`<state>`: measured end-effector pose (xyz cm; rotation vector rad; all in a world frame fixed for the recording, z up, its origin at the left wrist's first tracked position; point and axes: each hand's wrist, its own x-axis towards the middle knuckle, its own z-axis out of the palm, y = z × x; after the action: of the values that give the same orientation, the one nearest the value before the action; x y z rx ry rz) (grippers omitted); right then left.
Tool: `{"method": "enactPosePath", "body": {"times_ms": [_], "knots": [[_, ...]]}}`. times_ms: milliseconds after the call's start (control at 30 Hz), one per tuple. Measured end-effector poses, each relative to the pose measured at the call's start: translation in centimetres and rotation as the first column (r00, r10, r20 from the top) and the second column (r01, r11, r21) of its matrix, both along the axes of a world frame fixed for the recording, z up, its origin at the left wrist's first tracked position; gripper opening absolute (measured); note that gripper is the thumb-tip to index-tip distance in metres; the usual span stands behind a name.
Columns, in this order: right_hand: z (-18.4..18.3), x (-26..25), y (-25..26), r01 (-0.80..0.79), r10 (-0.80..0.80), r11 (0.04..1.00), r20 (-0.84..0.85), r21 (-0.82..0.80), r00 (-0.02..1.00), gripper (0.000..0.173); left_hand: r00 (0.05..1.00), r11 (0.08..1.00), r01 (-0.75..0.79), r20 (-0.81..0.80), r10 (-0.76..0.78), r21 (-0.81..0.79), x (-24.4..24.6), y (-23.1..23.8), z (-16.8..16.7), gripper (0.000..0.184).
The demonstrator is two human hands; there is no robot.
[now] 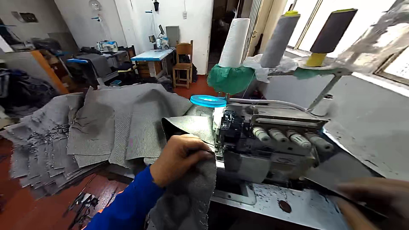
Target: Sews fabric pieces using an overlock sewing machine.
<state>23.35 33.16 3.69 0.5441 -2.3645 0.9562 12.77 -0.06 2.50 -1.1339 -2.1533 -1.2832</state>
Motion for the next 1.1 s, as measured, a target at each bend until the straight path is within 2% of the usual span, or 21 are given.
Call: {"method": "enactPosePath", "body": {"times_ms": [67, 133, 200, 267, 367, 500, 633, 733, 767, 833, 867, 900, 933, 1000, 1100], "knots": [[-2.3, -1.1, -4.3, -0.050, 0.051, 0.982, 0.000, -0.181, 0.999, 0.014, 1.000, 0.999, 0.011, -0.026, -0.012, -0.042, 0.5, 0.2, -0.2, 0.021], [-4.0, -3.0, -9.0, -0.080, 0.071, 0.907, -0.037, -0.413, 0.997, 0.020, 0.998, 0.995, 0.066, -0.008, -0.067, -0.071, 1.2, 0.4, 0.1, 0.023], [-4.7, -5.1, -12.9, -0.136, 0.102, 0.765, -0.090, -0.629, 0.991, 0.022, 0.992, 0.992, 0.122, 0.045, -0.121, -0.022, 1.7, 0.8, 0.2, 0.022], [-4.3, -6.1, -15.5, -0.203, 0.174, 0.619, -0.120, -0.759, 0.977, 0.032, 0.988, 0.990, 0.112, 0.098, -0.121, 0.088, 1.8, 1.1, 0.0, 0.017], [-3.7, -6.3, -16.8, -0.221, 0.216, 0.546, -0.120, -0.808, 0.969, 0.043, 0.976, 0.978, 0.068, 0.192, -0.106, 0.197, 1.8, 0.9, -0.2, 0.009], [-3.9, -5.9, -17.0, -0.176, 0.221, 0.508, -0.070, -0.843, 0.973, 0.049, 0.971, 0.977, -0.035, 0.240, -0.016, 0.208, 1.8, 0.4, -0.4, 0.009], [-5.7, -5.4, -17.9, -0.195, 0.256, 0.390, -0.097, -0.900, 0.962, 0.030, 0.977, 0.980, -0.064, 0.210, 0.023, 0.187, 2.1, 0.0, -0.1, 0.011], [-6.9, -4.3, -19.0, -0.214, 0.310, 0.432, -0.079, -0.876, 0.947, 0.015, 0.982, 0.986, -0.081, 0.183, 0.053, 0.145, 2.4, -0.5, 0.5, 0.010], [-7.3, -3.9, -19.2, -0.246, 0.334, 0.478, -0.085, -0.843, 0.939, 0.020, 0.983, 0.987, -0.086, 0.170, 0.062, 0.135, 2.5, -0.8, 0.7, 0.010], [-7.7, -3.1, -19.4, -0.340, 0.453, 0.549, -0.070, -0.764, 0.889, 0.047, 0.989, 0.986, -0.086, 0.128, 0.068, 0.140, 3.0, -1.3, 1.3, 0.012], [-7.7, -2.6, -19.6, -0.385, 0.510, 0.592, -0.041, -0.708, 0.859, 0.054, 0.993, 0.985, -0.082, 0.094, 0.068, 0.150, 3.3, -1.5, 1.9, 0.012], [-7.7, -2.2, -20.0, -0.425, 0.544, 0.629, -0.021, -0.651, 0.839, 0.049, 0.996, 0.984, -0.076, 0.049, 0.069, 0.160, 3.7, -1.6, 2.7, 0.013], [-7.8, -1.9, -20.5, -0.451, 0.550, 0.665, -0.018, -0.595, 0.835, 0.037, 0.997, 0.984, -0.079, 0.004, 0.079, 0.162, 4.2, -1.6, 3.7, 0.014], [-8.5, -1.5, -21.0, -0.422, 0.460, 0.755, -0.053, -0.502, 0.886, 0.020, 0.990, 0.982, -0.108, -0.072, 0.120, 0.152, 5.2, -1.4, 5.4, 0.018], [-9.4, -1.6, -19.8, -0.273, 0.193, 0.854, -0.217, -0.442, 0.957, 0.015, 0.967, 0.969, -0.206, -0.125, 0.223, 0.136, 4.3, -0.8, 5.4, 0.025]]}}
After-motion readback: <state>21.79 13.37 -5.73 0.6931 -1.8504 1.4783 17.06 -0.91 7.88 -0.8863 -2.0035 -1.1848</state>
